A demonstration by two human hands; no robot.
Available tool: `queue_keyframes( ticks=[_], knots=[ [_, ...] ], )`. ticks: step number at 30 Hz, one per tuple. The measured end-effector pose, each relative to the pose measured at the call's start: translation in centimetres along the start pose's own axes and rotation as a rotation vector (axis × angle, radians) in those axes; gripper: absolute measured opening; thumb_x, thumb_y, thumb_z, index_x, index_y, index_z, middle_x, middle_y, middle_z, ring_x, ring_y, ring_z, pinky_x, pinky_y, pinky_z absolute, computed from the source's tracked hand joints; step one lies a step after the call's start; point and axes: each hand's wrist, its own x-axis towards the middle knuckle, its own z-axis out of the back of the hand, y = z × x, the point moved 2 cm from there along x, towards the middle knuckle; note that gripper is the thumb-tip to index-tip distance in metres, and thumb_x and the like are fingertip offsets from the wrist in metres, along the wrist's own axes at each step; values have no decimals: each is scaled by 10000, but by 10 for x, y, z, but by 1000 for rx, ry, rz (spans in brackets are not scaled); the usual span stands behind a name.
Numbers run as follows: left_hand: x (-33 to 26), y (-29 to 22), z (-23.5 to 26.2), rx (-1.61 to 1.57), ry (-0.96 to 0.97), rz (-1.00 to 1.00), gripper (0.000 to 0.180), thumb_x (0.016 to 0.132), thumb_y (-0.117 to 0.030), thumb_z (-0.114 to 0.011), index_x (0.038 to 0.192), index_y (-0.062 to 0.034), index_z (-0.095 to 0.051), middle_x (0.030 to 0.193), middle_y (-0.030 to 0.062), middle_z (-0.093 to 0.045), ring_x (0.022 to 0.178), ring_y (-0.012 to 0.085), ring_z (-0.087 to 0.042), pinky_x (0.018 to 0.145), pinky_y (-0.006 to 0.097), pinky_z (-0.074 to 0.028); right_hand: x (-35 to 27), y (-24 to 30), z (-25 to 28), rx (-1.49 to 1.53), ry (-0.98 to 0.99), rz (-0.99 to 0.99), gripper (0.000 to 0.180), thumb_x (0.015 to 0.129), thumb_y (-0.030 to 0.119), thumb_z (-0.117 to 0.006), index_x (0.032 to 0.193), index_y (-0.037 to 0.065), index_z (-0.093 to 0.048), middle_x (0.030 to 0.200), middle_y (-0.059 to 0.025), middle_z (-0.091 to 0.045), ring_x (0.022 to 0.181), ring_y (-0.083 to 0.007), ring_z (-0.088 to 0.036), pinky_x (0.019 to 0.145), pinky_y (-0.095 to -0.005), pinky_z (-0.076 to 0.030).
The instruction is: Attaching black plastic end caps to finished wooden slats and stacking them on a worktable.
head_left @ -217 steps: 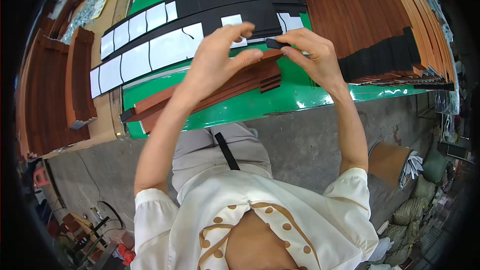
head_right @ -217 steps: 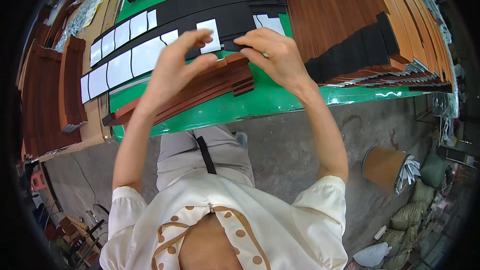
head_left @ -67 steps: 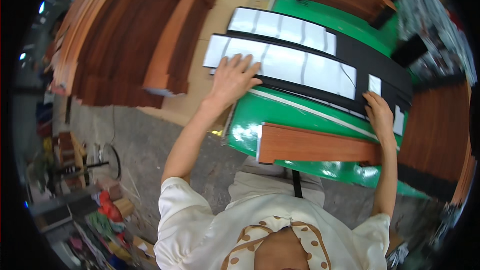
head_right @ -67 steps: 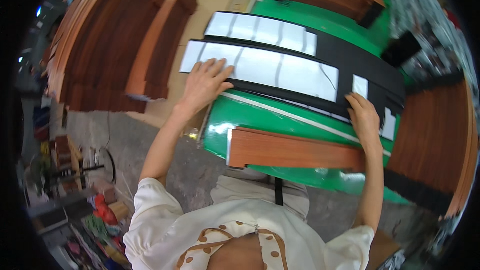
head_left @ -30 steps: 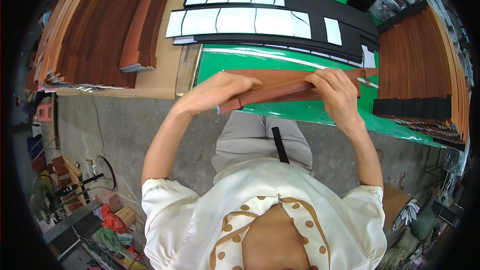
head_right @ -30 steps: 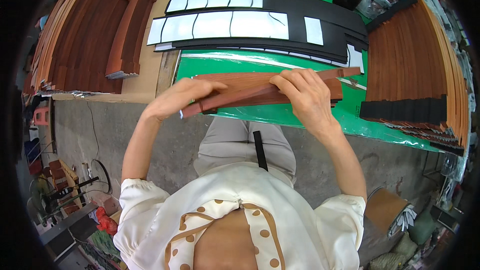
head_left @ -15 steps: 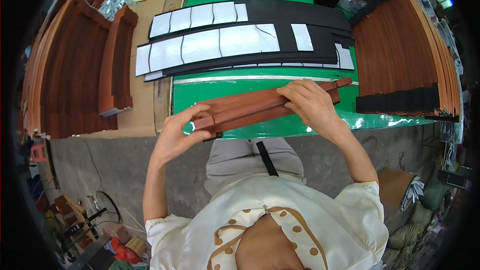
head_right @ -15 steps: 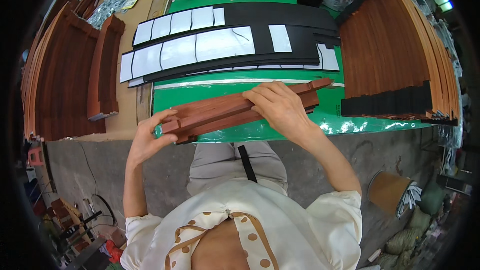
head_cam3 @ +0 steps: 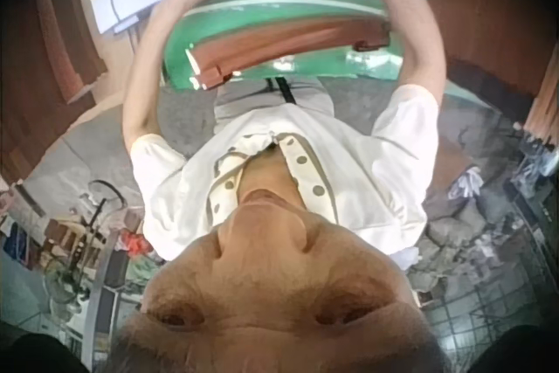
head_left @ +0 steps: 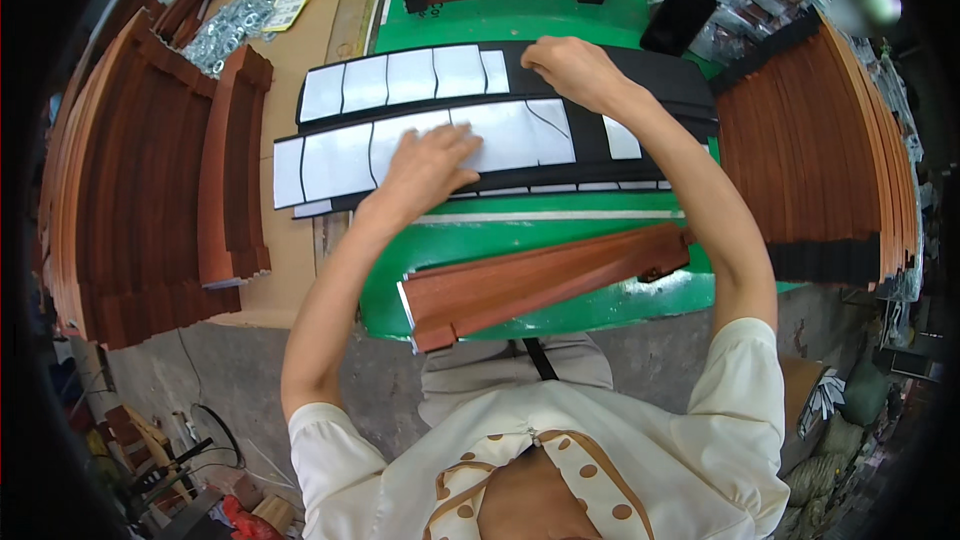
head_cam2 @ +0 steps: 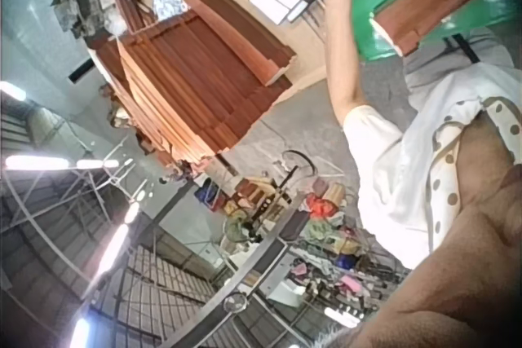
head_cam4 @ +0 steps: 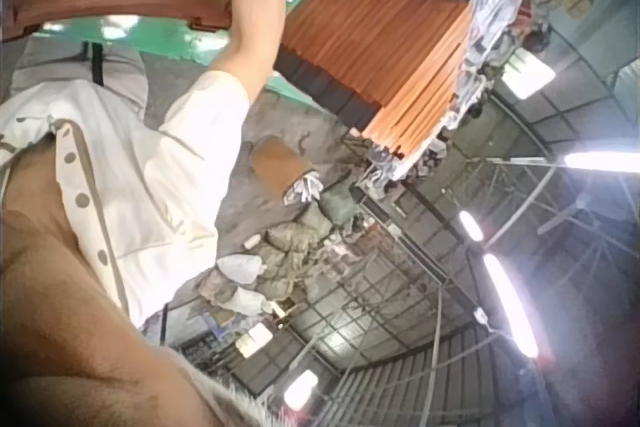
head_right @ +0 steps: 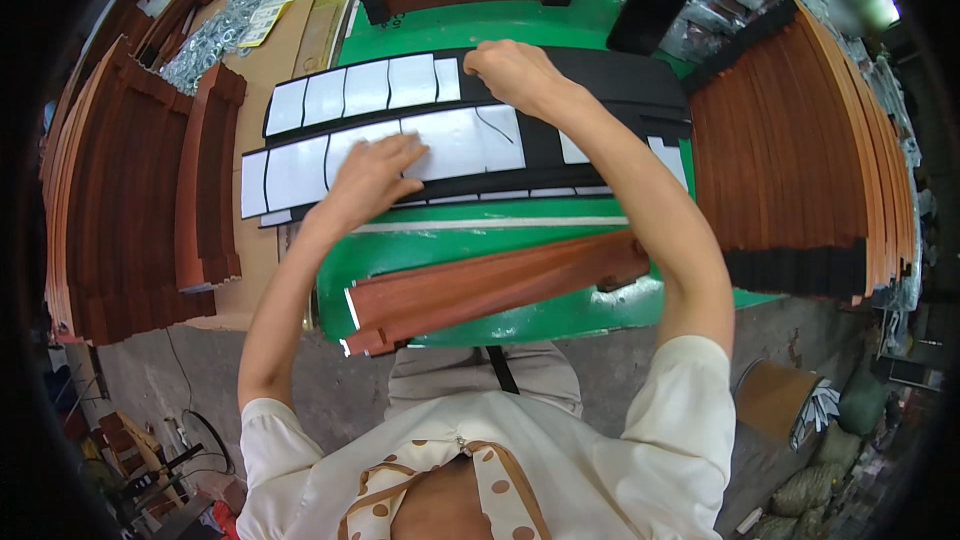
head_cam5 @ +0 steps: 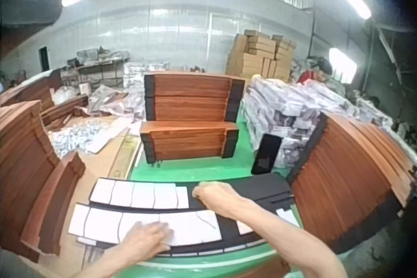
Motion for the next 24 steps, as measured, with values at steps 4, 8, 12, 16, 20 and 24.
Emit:
queue_keyframes(
  ticks=[4, 8, 12, 16, 20, 24],
  knots=[
    [22, 0, 7, -39, 222, 35, 395, 767, -228, -685, 1124, -90, -586, 1202, 126, -557, 1087, 294, -520, 878, 404, -418, 49, -16, -33, -85, 46, -72, 183, 817, 113, -614, 986, 41, -623, 941, -123, -627, 884, -316, -612, 754, -404, -499],
    [39, 16, 2, 128, -143, 65, 476, 775, -319, -675, 1188, -111, -557, 1270, 152, -505, 1181, 326, -459, 954, 485, -368, 70, -21, -59, -125, 15, -37, 142, 774, 96, -628, 885, 9, -637, 898, -174, -629, 854, -339, -623, 735, -411, -516],
    [43, 36, -26, 221, -116, 114, 574, 804, -427, -623, 1263, -102, -506, 1341, 145, -454, 1256, 353, -389, 967, 579, -327, 82, -29, -72, -220, 59, 12, 131, 769, 81, -618, 875, 7, -638, 875, -166, -634, 845, -333, -628, 724, -404, -520],
    [39, 40, -35, 206, -168, 77, 572, 807, -437, -616, 1236, -68, -532, 1317, 134, -482, 1230, 362, -411, 942, 591, -343, 81, -34, -77, -350, -1, 141, 101, 779, 84, -589, 818, 10, -646, 857, -158, -642, 814, -321, -636, 690, -397, -528],
    [42, 35, -32, 186, -156, 72, 555, 825, -432, -595, 1246, -77, -531, 1329, 129, -478, 1236, 353, -414, 962, 569, -342, 87, -47, -65, -201, -51, -218, 140, 809, 100, -545, 833, -6, -633, 920, -172, -655, 728, -301, -655, 670, -381, -535],
    [38, 35, -30, 119, -152, 111, 520, 838, -389, -596, 1256, -88, -523, 1345, 130, -465, 1251, 342, -406, 987, 571, -306, 74, -31, -24, 649, -188, -564, 216, 925, 144, -449, 947, -23, -585, 882, -120, -649, 746, -195, -671, 668, -283, -549]
  ],
)
